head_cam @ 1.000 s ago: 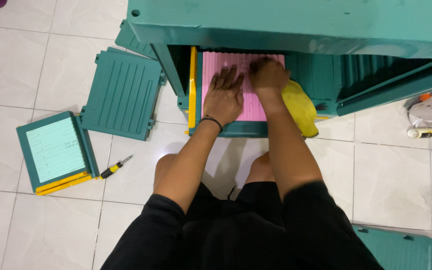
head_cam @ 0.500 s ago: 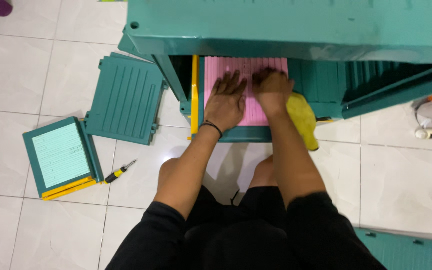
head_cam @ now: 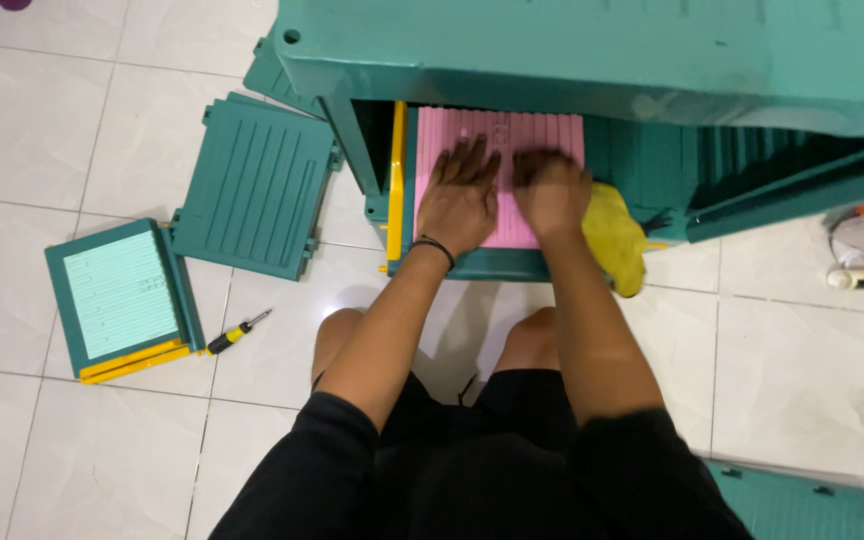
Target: The person assembles a modular plastic storage unit by stacking green panels and inserting pink and yellow drawer inserts. They wipe the surfaces with a cloth and secure the components together.
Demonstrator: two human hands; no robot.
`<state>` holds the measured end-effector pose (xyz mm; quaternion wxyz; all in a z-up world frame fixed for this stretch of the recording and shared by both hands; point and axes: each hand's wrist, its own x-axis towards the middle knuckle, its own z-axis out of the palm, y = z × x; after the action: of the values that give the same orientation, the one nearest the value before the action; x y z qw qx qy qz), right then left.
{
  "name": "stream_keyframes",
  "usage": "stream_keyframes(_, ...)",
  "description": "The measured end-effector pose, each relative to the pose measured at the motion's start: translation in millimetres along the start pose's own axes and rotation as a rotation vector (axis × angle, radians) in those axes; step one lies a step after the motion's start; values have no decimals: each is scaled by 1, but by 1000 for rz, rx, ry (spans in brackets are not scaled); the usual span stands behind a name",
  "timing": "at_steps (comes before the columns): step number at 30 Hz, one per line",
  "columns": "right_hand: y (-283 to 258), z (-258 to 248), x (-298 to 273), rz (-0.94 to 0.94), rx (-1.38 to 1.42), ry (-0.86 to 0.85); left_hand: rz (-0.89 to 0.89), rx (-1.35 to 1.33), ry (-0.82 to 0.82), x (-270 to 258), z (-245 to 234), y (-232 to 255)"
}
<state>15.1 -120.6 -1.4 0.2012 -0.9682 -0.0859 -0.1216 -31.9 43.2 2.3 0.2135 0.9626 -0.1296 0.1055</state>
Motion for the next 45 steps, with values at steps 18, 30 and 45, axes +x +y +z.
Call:
stream_keyframes(18, -27, -12, -51, -43, 56, 187, 57, 21, -34, -1, 10, -9)
stream_keyframes(30, 6, 59, 82, -130, 89, 246, 56, -7, 25, 6, 5, -5)
stream_keyframes(45, 3, -14, -19, -224, 196, -19, 49, -61, 35, 10, 32, -16)
